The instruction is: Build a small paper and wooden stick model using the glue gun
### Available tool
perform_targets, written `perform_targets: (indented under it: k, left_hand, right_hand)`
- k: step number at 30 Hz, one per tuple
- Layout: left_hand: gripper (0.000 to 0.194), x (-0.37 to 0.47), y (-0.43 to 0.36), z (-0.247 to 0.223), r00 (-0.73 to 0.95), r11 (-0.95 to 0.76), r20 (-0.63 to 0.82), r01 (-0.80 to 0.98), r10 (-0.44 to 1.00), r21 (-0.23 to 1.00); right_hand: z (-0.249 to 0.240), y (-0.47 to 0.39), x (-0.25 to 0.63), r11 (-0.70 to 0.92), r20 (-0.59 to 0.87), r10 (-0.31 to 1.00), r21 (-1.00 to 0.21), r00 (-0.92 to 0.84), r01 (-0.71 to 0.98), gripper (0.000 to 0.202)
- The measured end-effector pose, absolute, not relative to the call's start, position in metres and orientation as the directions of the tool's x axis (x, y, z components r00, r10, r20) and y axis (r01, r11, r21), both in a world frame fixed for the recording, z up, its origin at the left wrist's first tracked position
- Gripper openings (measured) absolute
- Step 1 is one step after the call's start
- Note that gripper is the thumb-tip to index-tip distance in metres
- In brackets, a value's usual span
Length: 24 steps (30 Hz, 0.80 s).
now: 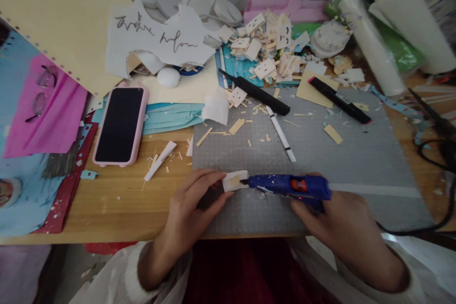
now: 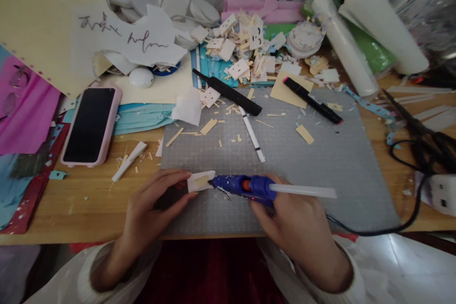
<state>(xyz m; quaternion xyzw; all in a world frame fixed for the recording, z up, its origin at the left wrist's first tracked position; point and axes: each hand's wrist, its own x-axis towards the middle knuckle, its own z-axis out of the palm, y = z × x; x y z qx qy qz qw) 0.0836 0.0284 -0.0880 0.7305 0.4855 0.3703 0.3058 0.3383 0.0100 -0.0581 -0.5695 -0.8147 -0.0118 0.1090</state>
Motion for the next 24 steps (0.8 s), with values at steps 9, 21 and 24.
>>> perform_targets:
  k: [9,21,24]
  left_hand:
    - [0.026,0.084,0.028,-0.087,0.243,-0.336,0.244,0.489,0.939,0.805]
    - [0.027,0.082,0.028,-0.087,0.224,-0.326,0.245,0.486,0.943,0.811]
    - [0.026,0.080,0.028,-0.086,0.202,-0.314,0.245,0.474,0.948,0.822]
  right_hand:
    - [-0.059,0.014,0.336,0.353,0.206,0.923,-0.117,-0.325,0.928,0.019]
    - [-0.043,0.014,0.359,0.037,0.193,0.981,-0.211,0.005,0.977,0.030]
    - [-0.043,0.008,0.381,-0.183,0.254,0.936,-0.239,0.244,0.953,0.022]
